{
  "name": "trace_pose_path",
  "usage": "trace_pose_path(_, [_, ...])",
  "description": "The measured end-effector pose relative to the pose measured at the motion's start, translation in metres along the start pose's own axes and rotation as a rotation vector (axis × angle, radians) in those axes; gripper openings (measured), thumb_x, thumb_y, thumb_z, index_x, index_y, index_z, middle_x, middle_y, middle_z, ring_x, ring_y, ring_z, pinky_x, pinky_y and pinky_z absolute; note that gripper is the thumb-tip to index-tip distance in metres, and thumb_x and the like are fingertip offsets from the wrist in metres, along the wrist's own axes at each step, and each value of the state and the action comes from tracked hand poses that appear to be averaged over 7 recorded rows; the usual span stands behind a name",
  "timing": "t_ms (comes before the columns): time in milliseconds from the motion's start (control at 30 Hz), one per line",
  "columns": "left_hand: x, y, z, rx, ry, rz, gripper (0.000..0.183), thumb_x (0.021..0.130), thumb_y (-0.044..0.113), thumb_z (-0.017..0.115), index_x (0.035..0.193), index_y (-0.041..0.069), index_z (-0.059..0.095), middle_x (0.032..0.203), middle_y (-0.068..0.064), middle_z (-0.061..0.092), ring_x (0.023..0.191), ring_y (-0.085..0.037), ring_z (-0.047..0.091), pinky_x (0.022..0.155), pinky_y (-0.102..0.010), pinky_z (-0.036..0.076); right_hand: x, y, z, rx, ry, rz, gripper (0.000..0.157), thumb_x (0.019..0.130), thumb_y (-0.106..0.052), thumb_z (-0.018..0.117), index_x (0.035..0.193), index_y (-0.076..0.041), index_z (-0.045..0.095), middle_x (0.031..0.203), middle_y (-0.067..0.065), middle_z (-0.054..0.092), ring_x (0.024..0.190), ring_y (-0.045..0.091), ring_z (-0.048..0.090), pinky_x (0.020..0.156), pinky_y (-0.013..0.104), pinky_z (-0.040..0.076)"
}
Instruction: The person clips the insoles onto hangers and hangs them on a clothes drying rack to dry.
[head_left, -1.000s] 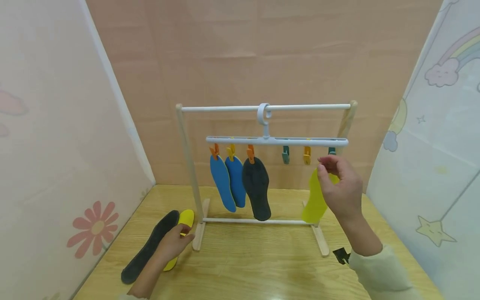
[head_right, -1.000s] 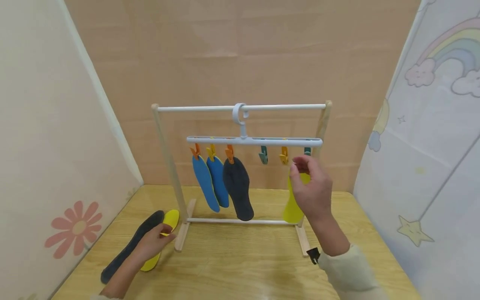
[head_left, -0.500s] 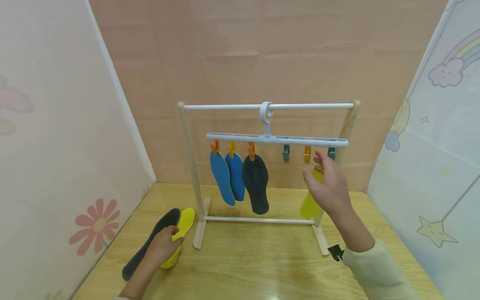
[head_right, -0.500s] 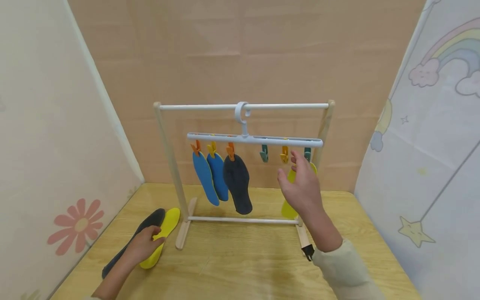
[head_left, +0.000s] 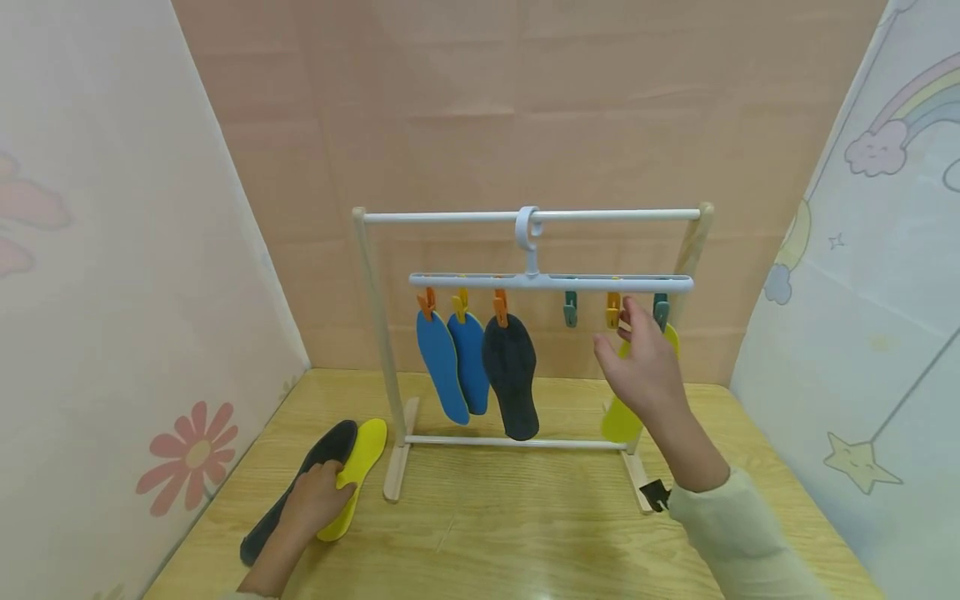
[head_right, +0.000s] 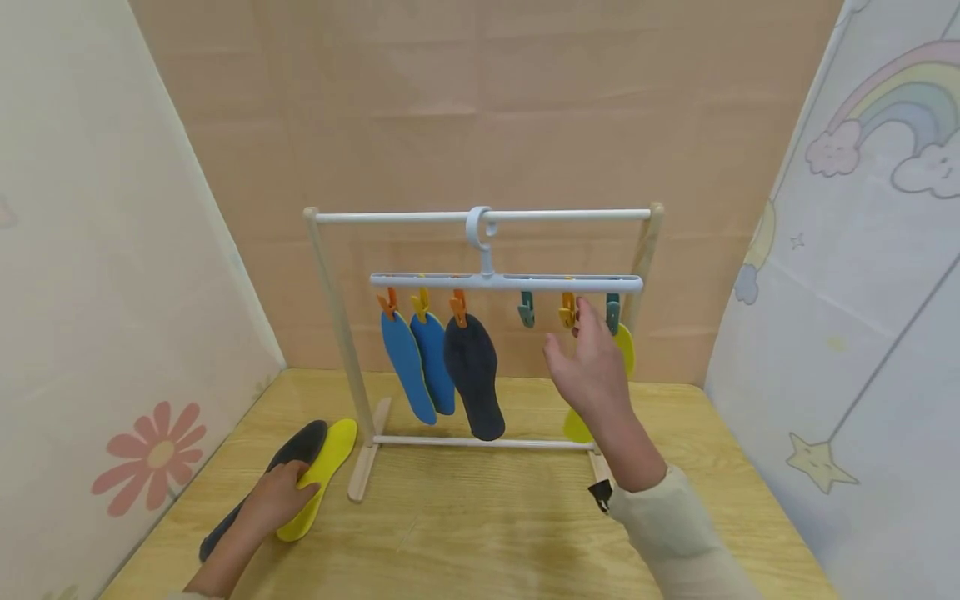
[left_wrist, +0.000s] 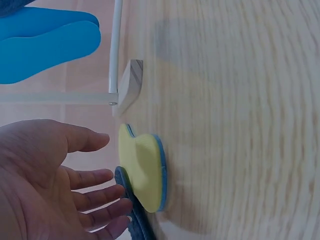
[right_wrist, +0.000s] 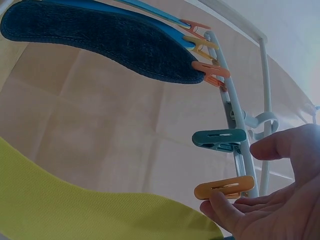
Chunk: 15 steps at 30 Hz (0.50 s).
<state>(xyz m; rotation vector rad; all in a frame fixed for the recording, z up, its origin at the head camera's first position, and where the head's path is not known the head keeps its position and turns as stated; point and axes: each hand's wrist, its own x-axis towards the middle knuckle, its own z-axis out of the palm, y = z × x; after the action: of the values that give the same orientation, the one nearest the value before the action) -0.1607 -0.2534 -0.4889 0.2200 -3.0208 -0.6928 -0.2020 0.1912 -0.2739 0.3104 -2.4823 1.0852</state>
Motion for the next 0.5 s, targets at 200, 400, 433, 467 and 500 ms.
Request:
trace_pose_path(200, [0.002, -0.002, 0.005, 0.032, -0.025, -0.013, 0.047, 0.092, 0.022, 0.07, 0.12, -0.015, 0.061, 0.105, -0.025, 0.062, 0.095, -0.038, 0.06, 0.079, -0.054, 0.053, 0.006, -0.003, 0.001, 0.007, -0.032, 0.047, 0.072, 0.102, -0.028, 0.056, 0.158, 0.003, 0.022, 0.155, 0.025, 0.038, 0.135, 0.046, 0.048, 0.109, 0.06, 0.04])
trace_pose_path(400, [0.0, 0.005, 0.008, 0.045, -0.047, -0.027, 0.046, 0.091, 0.022, 0.072, 0.117, -0.015, 0.062, 0.101, -0.023, 0.057, 0.092, -0.035, 0.057, 0.073, -0.05, 0.053, 0.013, -0.004, 0.001, -0.015, -0.006, 0.034, 0.062, 0.101, -0.022, 0.058, 0.152, 0.004, 0.033, 0.146, 0.026, 0.047, 0.128, 0.045, 0.054, 0.106, 0.058, 0.044])
trace_pose_path(433, [-0.001, 0.006, 0.008, 0.047, -0.051, -0.034, 0.046, 0.091, 0.022, 0.073, 0.116, -0.015, 0.062, 0.1, -0.022, 0.056, 0.091, -0.034, 0.056, 0.071, -0.049, 0.053, 0.014, -0.004, 0.001, -0.014, -0.004, 0.032, 0.061, 0.102, -0.021, 0.058, 0.151, 0.005, 0.035, 0.144, 0.027, 0.049, 0.127, 0.045, 0.054, 0.105, 0.058, 0.045])
trace_pose_path(467, [-0.001, 0.007, 0.009, 0.048, -0.055, -0.042, 0.047, 0.09, 0.023, 0.073, 0.114, -0.015, 0.062, 0.099, -0.022, 0.055, 0.09, -0.034, 0.055, 0.07, -0.048, 0.053, 0.015, -0.004, 0.001, -0.015, -0.004, 0.03, 0.06, 0.102, -0.021, 0.058, 0.15, 0.005, 0.036, 0.143, 0.027, 0.05, 0.126, 0.045, 0.055, 0.105, 0.058, 0.045])
trace_pose_path(500, [-0.001, 0.008, 0.01, 0.053, -0.056, -0.046, 0.046, 0.09, 0.024, 0.074, 0.112, -0.015, 0.062, 0.097, -0.021, 0.054, 0.089, -0.034, 0.055, 0.069, -0.047, 0.052, 0.016, -0.005, 0.0, -0.014, -0.003, 0.031, 0.059, 0.102, -0.021, 0.059, 0.149, 0.006, 0.037, 0.142, 0.027, 0.051, 0.125, 0.045, 0.056, 0.104, 0.058, 0.046])
